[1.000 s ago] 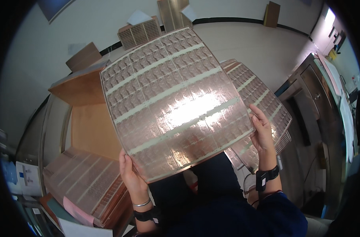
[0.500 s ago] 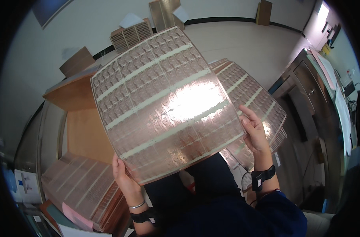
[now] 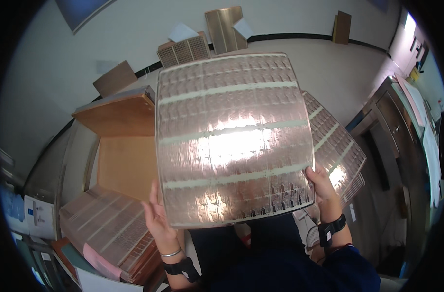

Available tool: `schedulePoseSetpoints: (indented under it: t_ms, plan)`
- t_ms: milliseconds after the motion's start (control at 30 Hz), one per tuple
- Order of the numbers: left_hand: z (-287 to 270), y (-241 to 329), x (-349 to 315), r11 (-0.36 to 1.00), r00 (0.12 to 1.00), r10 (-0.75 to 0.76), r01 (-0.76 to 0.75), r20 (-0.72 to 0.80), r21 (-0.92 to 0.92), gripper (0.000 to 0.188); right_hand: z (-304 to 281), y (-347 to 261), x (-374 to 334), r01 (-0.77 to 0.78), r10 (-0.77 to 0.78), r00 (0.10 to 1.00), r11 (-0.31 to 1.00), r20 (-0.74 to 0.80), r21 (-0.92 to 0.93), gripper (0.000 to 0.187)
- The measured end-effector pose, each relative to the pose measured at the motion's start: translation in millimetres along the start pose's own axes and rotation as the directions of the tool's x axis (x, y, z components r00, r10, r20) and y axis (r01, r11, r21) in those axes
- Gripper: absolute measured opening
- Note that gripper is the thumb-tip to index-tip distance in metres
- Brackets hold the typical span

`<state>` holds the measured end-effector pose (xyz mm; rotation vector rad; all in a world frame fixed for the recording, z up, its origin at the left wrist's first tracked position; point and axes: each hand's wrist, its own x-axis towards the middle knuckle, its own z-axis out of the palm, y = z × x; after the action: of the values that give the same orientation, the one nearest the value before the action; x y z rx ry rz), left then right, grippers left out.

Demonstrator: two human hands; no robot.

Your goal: Inspecting and organizing thin, shiny metal component sheets in an industrial environment.

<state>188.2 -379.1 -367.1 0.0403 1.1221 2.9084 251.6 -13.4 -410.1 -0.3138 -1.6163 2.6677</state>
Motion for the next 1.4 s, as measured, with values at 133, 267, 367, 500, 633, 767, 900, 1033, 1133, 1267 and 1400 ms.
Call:
schedulePoseSetpoints:
  t_ms: [133, 267, 367, 500, 633, 767, 900, 1033, 1133, 1267, 1400]
  plan:
    - [-0.1, -22.7, -8.0, 0.946, 0.979, 0.115, -0.055, 0.17, -0.319, 0.049, 24.3, 33.9, 0.8, 0.012, -0.034, 0.998, 0.945, 0.061, 0.327, 0.041]
    - [35.3, -65.8, -25.7, 0.988, 0.989, -0.069, 0.05, -0.127, -0.145, 0.023, 63.4, 58.0, -8.9, -0.097, 0.02, 0.972, 0.941, 0.234, 0.323, 0.031]
    - [16.9, -56.9, -19.8, 0.972, 0.993, -0.114, 0.106, -0.026, -0.21, 0.036, 35.7, 59.3, -4.3, -0.029, -0.031, 0.98, 0.955, 0.194, 0.297, 0.025]
    - [6.6, -32.7, -16.9, 0.998, 0.967, -0.059, 0.05, -0.25, -0.044, 0.017, -29.1, 21.3, 16.9, 0.309, -0.223, 0.947, 0.825, -0.23, 0.473, 0.024]
    - [-18.4, -20.6, -20.0, 0.989, 0.956, 0.054, -0.012, -0.288, 0.147, 0.013, -11.9, -20.9, 5.4, 0.383, -0.269, 0.834, 0.911, -0.482, 0.155, 0.035]
    - [-14.8, -11.1, -18.8, 0.972, 0.956, 0.097, -0.031, -0.277, 0.233, 0.017, -60.1, -19.8, -12.8, 0.225, -0.24, 0.967, 0.961, -0.079, -0.163, 0.045]
    - [-17.5, -5.0, -20.7, 0.951, 0.938, 0.1, 0.009, -0.332, 0.31, 0.019, -46.7, -24.1, -20.0, 0.105, -0.125, 0.992, 0.875, -0.011, -0.472, 0.043]
    - [-9.3, -6.4, -21.7, 0.94, 0.915, 0.101, 0.041, -0.39, 0.34, 0.021, -46.0, -19.5, -18.6, 0.141, -0.133, 0.99, 0.912, 0.047, -0.385, 0.043]
    - [-18.6, -12.1, -17.9, 0.929, 0.916, 0.136, 0.014, -0.378, 0.37, 0.02, -48.1, -17.0, -19.6, 0.139, -0.142, 0.99, 0.93, 0.017, -0.339, 0.041]
    - [-18.7, -11.9, -15.7, 0.936, 0.923, 0.162, -0.032, -0.348, 0.352, 0.019, -60.9, -13.6, -20.6, 0.134, -0.114, 0.991, 0.919, 0.075, -0.37, 0.036]
    - [-12.1, -14.6, -16.6, 0.93, 0.915, 0.198, -0.063, -0.351, 0.361, 0.021, -51.4, -21.7, -22.9, 0.139, -0.094, 0.986, 0.919, 0.137, -0.37, 0.034]
